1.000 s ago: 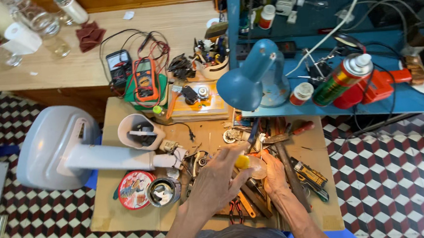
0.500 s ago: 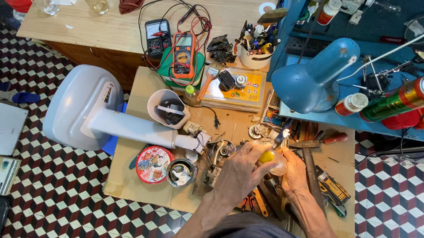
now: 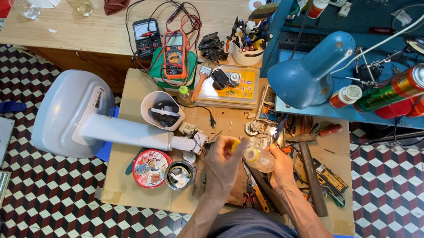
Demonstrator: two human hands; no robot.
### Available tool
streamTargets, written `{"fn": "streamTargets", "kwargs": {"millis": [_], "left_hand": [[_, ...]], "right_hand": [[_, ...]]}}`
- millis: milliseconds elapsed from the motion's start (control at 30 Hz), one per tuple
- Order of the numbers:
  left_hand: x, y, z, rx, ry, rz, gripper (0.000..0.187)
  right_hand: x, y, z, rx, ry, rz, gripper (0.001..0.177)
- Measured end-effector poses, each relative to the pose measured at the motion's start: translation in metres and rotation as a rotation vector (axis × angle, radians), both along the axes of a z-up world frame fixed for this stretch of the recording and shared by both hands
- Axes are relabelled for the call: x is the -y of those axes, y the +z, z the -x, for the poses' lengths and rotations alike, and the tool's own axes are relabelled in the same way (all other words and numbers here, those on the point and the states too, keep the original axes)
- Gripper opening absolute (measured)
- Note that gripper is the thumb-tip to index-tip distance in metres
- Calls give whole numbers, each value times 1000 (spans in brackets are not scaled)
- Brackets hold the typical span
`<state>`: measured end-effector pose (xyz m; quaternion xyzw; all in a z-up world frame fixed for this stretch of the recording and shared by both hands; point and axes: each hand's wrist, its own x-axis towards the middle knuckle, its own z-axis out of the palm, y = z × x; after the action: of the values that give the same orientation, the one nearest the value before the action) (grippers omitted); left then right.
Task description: The person sorts small metal parts from a tin, then cleans and lubricates a cylindrical electrical component using a cloth and a small bottle. They repeatedly wipe the component and use a screwdriver to adjust internal parts on a cluttered workbench.
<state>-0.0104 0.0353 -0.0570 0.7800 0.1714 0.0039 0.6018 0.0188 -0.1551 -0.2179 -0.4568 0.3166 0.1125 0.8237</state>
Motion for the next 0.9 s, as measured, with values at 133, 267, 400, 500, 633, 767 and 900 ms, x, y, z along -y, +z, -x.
{"fn": "streamTargets", "kwargs": {"millis": [133,267,400,500,633,767,900], "left_hand": [[-21,-37,-7,-179,125,732,27],[-11,-74,-3,-261,-89,643,35],[-2,-79,8,-40,-573,-79,73],[12,-69,2,302,-527,-17,84],[13,-58,-12,223,-498,-137,58],[-19,-63,-36,199,-442,-450,61],[-41,-75,-63,75,-459,-737,65]], "right_hand": [[3,-3,0,9,50,-103,28],[1,-6,2,37,99,-187,30],[-2,-6,2,42,77,-163,31],[-7,-1,6,29,90,-122,29],[-6,34,1,167,133,137,28],[30,111,3,190,371,455,36],[39,174,-2,273,776,903,41]]}}
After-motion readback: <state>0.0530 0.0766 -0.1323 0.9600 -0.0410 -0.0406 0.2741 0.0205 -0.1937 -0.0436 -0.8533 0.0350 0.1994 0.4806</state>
